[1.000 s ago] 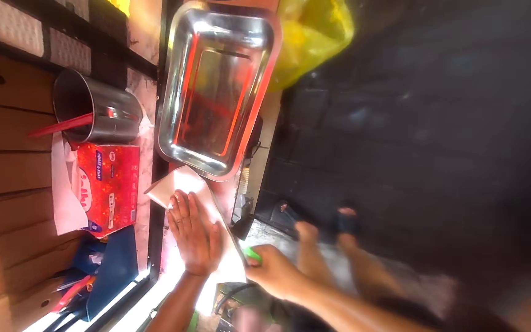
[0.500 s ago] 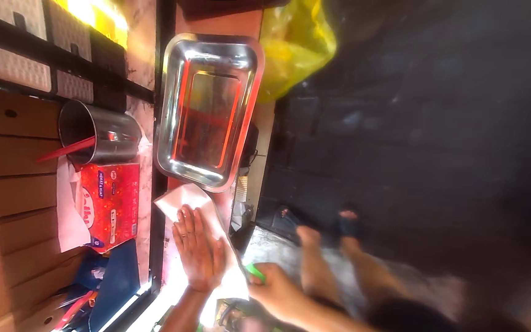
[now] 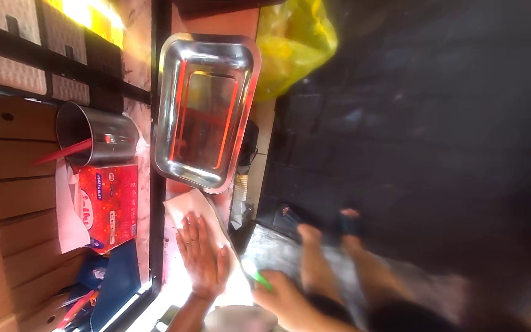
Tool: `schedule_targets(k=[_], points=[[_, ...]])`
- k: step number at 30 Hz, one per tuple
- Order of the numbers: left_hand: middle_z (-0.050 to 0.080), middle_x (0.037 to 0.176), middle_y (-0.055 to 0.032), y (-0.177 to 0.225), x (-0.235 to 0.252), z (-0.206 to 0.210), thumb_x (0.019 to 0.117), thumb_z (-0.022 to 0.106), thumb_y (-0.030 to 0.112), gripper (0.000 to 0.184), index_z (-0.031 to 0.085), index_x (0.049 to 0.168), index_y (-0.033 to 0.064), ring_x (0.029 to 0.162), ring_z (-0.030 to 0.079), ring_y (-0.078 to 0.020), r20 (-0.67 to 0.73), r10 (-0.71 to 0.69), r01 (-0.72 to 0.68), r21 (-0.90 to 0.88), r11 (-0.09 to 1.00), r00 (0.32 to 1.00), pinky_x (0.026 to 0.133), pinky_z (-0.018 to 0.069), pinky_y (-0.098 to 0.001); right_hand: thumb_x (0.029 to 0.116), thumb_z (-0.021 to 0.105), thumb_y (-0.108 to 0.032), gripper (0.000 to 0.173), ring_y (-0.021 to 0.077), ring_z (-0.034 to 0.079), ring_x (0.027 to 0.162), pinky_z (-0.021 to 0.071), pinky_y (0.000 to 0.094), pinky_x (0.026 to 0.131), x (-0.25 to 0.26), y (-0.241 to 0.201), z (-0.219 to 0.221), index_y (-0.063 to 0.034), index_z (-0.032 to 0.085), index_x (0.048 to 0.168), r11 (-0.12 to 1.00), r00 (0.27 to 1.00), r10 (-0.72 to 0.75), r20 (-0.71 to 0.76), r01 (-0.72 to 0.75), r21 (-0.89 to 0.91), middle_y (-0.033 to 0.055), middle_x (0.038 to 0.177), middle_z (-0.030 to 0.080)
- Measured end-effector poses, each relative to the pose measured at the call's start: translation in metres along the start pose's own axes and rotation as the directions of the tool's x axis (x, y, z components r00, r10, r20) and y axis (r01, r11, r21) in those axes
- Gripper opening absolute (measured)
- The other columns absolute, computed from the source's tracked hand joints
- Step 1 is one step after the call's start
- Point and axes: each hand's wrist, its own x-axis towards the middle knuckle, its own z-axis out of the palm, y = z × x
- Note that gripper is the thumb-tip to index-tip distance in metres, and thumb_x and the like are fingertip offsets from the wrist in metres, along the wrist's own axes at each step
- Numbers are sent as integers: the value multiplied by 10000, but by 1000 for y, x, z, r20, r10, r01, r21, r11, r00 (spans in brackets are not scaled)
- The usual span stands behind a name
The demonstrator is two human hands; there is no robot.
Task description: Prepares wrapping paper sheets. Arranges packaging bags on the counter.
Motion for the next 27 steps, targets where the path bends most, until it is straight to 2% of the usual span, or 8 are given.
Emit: schedule_targets(k=[4,8,14,18,21,24,27], points=[[198,1702,-166,-1,0,1,1010,175,598,824,239,1635,65,1582,144,-350,1,2,-2,1,1000,1000,1272,93,-630,843,687,-255,165,85,476,533,410,307,508,11,-12,2,-152,591,757,997,998,54,29,-52,-56,-47,621,492],[214,1691,-195,-3,1,2,1008,170,608,838,243,1631,53,1574,171,-362,-9,-11,11,14,1000,1000,1270,104,-619,810,688,-249,156,93,479,528,403,319,501,33,-24,2,-167,577,739,993,998,35,53,-29,-111,-47,614,493],[218,1692,-186,-1,1,0,1006,160,615,839,245,1633,64,1575,168,-358,-15,-25,25,2,1000,1000,1269,103,-620,835,679,-237,151,84,457,501,390,296,475,2,-13,-7,-165,580,747,994,998,61,-18,-62,-87,-55,591,472],[207,1695,-184,-2,0,2,1004,154,634,846,234,1640,82,1576,167,-350,-16,-22,22,5,1000,1000,1270,104,-612,862,654,-260,140,104,491,559,427,321,529,21,-29,-4,-147,604,797,988,998,61,33,-55,-145,-34,650,504],[206,1693,-191,-3,-1,2,1001,157,637,853,226,1640,75,1575,167,-357,-12,-19,19,19,1000,1000,1270,107,-614,857,657,-281,166,107,498,569,426,329,537,37,-35,1,-153,594,772,987,999,17,34,-11,-159,-35,649,505],[202,1699,-173,-1,-3,2,1003,162,625,842,234,1639,79,1579,155,-349,-3,-31,31,10,999,1000,1272,95,-618,894,613,-265,145,104,494,560,429,323,531,24,-27,-6,-153,602,802,985,1000,-2,24,6,-172,-36,649,501],[214,1694,-180,-2,0,2,1007,163,619,834,259,1632,74,1576,168,-355,-18,-24,24,-2,1000,1000,1270,101,-624,908,596,-245,149,95,469,534,408,316,510,11,-19,-10,-150,603,795,994,999,-25,-23,22,-111,-47,624,481]])
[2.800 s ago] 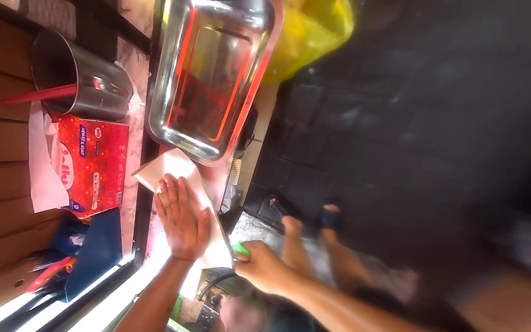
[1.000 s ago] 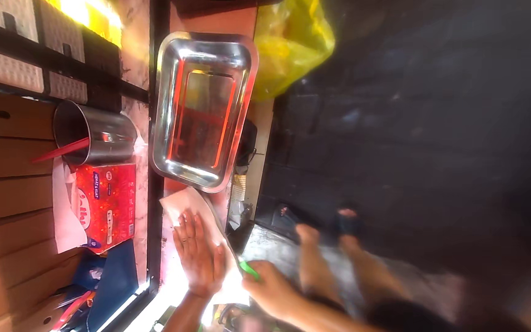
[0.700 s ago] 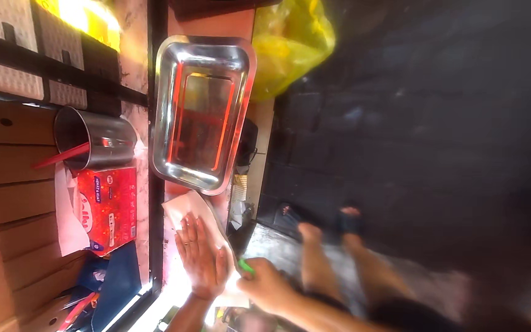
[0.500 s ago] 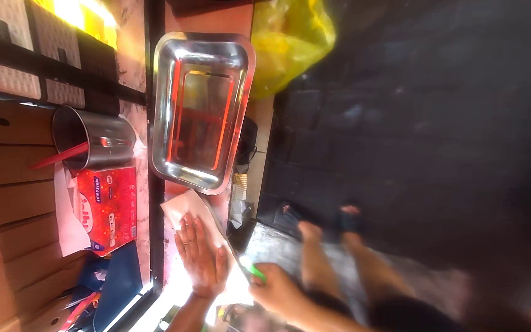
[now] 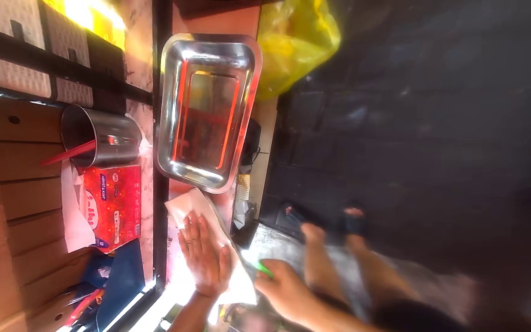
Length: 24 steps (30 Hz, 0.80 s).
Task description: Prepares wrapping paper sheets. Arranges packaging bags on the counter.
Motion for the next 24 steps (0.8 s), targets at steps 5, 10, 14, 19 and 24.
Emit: schedule_targets(k=[5,10,14,19,24], points=[[222,1692,-182,0,0,0,1008,159,611,839,261,1627,55,1575,173,-356,8,5,-5,3,1000,1000,1269,105,-626,938,582,-265,194,113,505,570,438,336,548,25,-14,7,-132,626,803,999,999,-30,45,28,46,-22,650,513],[209,1694,-188,1,-2,-1,1003,171,614,843,241,1633,58,1576,165,-360,16,23,-23,13,1000,1000,1267,104,-630,940,576,-287,207,115,507,579,435,343,554,27,-13,0,-142,624,801,999,998,-30,56,30,-11,-21,657,515],[244,1686,-173,0,0,-1,996,191,624,838,289,1623,77,1572,183,-352,10,43,-43,0,999,999,1264,106,-637,927,582,-260,191,110,477,541,407,334,517,3,-3,-7,-149,598,773,1000,1000,-13,15,13,19,-34,622,485],[233,1692,-164,0,0,-2,990,187,629,845,276,1629,82,1576,172,-343,12,44,-44,-5,999,999,1268,105,-626,941,574,-261,200,106,491,571,419,325,542,15,-15,3,-143,609,783,1000,1000,-16,8,16,20,-31,645,495],[244,1683,-187,1,1,-2,986,206,650,857,284,1627,86,1570,188,-359,0,30,-30,-14,999,1000,1265,116,-629,926,591,-283,213,112,508,562,429,342,532,36,-17,5,-150,607,760,997,998,-58,6,58,45,-28,630,509]])
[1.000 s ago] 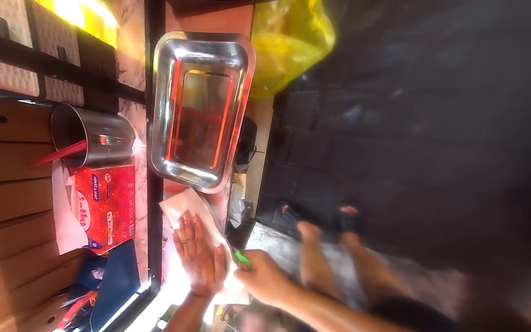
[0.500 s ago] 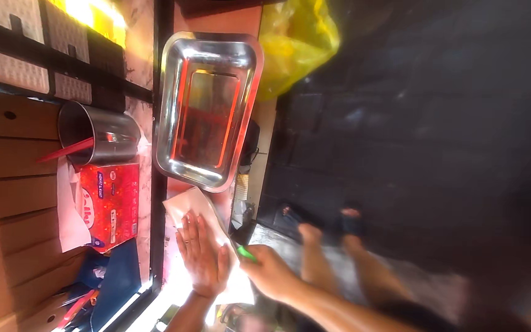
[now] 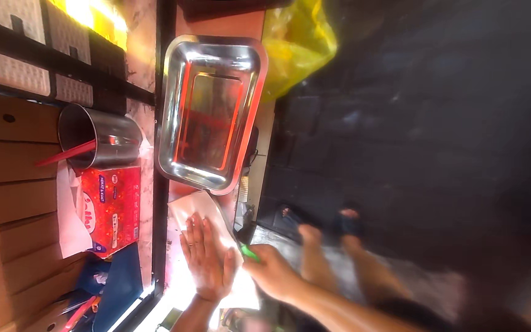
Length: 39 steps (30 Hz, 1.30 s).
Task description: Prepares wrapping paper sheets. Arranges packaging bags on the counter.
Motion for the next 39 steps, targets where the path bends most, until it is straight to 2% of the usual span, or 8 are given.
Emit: schedule_targets(k=[5,8,12,19,22,25,32,39], points=[[234,1684,-198,0,1,0,983,199,665,871,294,1623,82,1570,177,-378,8,-10,10,-6,1000,1000,1267,121,-630,920,589,-254,186,107,488,544,415,330,517,-24,10,-8,-149,607,769,999,998,52,-39,-52,1,-35,624,498],[224,1686,-203,0,-1,0,984,190,673,878,259,1634,87,1569,180,-381,8,-1,1,-1,1000,1000,1263,128,-635,942,585,-276,207,111,510,587,442,336,561,-11,-3,-3,-133,622,798,999,999,38,-9,-38,-27,-20,663,519],[207,1696,-184,-1,0,1,982,197,673,871,253,1639,104,1575,161,-367,9,-10,10,-1,1000,1000,1265,121,-633,926,592,-277,218,107,526,573,445,338,546,8,-8,-2,-142,621,757,1000,1000,-19,4,19,-1,-24,636,534],[222,1690,-186,-1,-3,2,973,209,673,876,266,1635,102,1573,168,-368,-1,-15,15,-3,1000,1000,1265,122,-629,915,568,-260,187,107,470,543,400,334,516,-22,-1,-17,-155,594,762,994,998,52,-30,-55,-95,-36,623,478],[226,1689,-186,-1,-2,1,974,187,681,883,263,1636,101,1572,172,-367,-5,-10,10,4,1000,1000,1265,119,-625,940,581,-273,214,104,501,585,430,330,557,-4,-18,-11,-138,614,777,997,999,37,27,-35,-75,-26,654,508],[243,1681,-196,-1,0,1,977,190,676,881,278,1629,90,1568,187,-372,-9,-12,12,13,1000,1000,1264,131,-625,914,608,-267,200,102,501,563,424,330,539,12,-26,-6,-144,616,757,999,999,23,33,-22,-28,-31,627,508],[232,1685,-192,-2,-2,2,971,228,666,875,267,1634,96,1570,178,-371,-6,-17,17,-3,1000,1000,1264,128,-630,931,577,-278,202,109,493,563,414,330,531,-19,-16,-22,-156,607,773,994,997,75,15,-73,-85,-31,640,499],[252,1677,-201,1,1,1,969,197,702,903,294,1624,89,1565,199,-371,-6,-28,28,-5,1000,1000,1260,132,-626,921,620,-265,213,96,505,566,428,320,545,17,-34,-8,-135,626,753,1000,1000,4,11,-4,5,-33,625,516]])
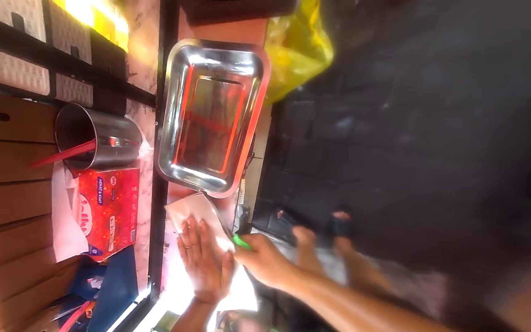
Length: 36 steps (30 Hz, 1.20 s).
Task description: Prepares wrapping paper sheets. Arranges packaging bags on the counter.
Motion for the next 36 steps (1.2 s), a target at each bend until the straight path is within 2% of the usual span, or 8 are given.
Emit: schedule_targets(k=[5,12,18,21,26,30,33,36], points=[[247,1679,-199,0,0,-1,967,230,686,886,300,1624,97,1567,192,-370,9,11,-11,-10,1000,1000,1261,135,-631,942,563,-256,204,96,485,563,412,309,533,-32,3,-16,-148,607,775,992,997,74,-33,-77,-102,-34,641,495],[251,1682,-182,-1,2,-1,954,200,711,913,309,1619,96,1569,190,-357,12,-2,2,-3,1000,1000,1262,135,-611,915,612,-259,193,117,532,576,449,347,549,9,-17,0,-132,636,770,997,999,36,-15,-37,-72,-12,638,539],[264,1675,-192,-2,2,-1,961,236,692,905,308,1617,73,1565,202,-363,1,-7,7,-18,1000,1000,1266,135,-618,940,576,-274,197,102,494,579,419,319,546,-23,-7,-18,-152,617,790,988,996,80,-31,-83,-129,-29,657,507],[269,1674,-189,-2,1,0,958,214,701,916,310,1616,71,1567,200,-358,6,-5,5,-1,1000,1000,1266,133,-615,937,579,-270,212,99,489,566,415,318,539,-20,-6,-14,-151,603,763,991,996,78,-43,-82,-106,-31,639,498],[259,1677,-188,-2,2,0,952,220,701,917,301,1620,77,1568,195,-355,3,-17,17,-7,1000,1000,1267,129,-600,904,617,-247,212,114,510,542,421,335,519,16,-21,2,-135,614,724,1000,1000,19,-16,-19,-16,-15,603,519],[281,1666,-199,-2,0,1,958,254,701,915,303,1616,66,1561,210,-373,-12,-19,18,-21,1000,1000,1269,136,-612,928,613,-256,195,106,499,552,424,321,526,-6,-10,-9,-134,634,778,1000,1000,8,-19,-8,2,-22,625,515],[262,1675,-194,-3,3,2,964,254,693,903,299,1620,75,1567,198,-366,-13,-17,17,-10,1000,1000,1272,129,-609,945,589,-260,223,99,480,556,402,305,526,-18,-14,-16,-144,613,757,999,998,46,-31,-47,-27,-30,628,494],[266,1674,-193,-2,2,1,958,254,695,907,305,1618,75,1566,198,-367,-10,-13,12,-11,1000,1000,1272,127,-608,925,617,-253,225,107,505,564,427,326,540,0,-24,-7,-134,611,735,998,998,48,-48,-50,-28,-18,624,515]])
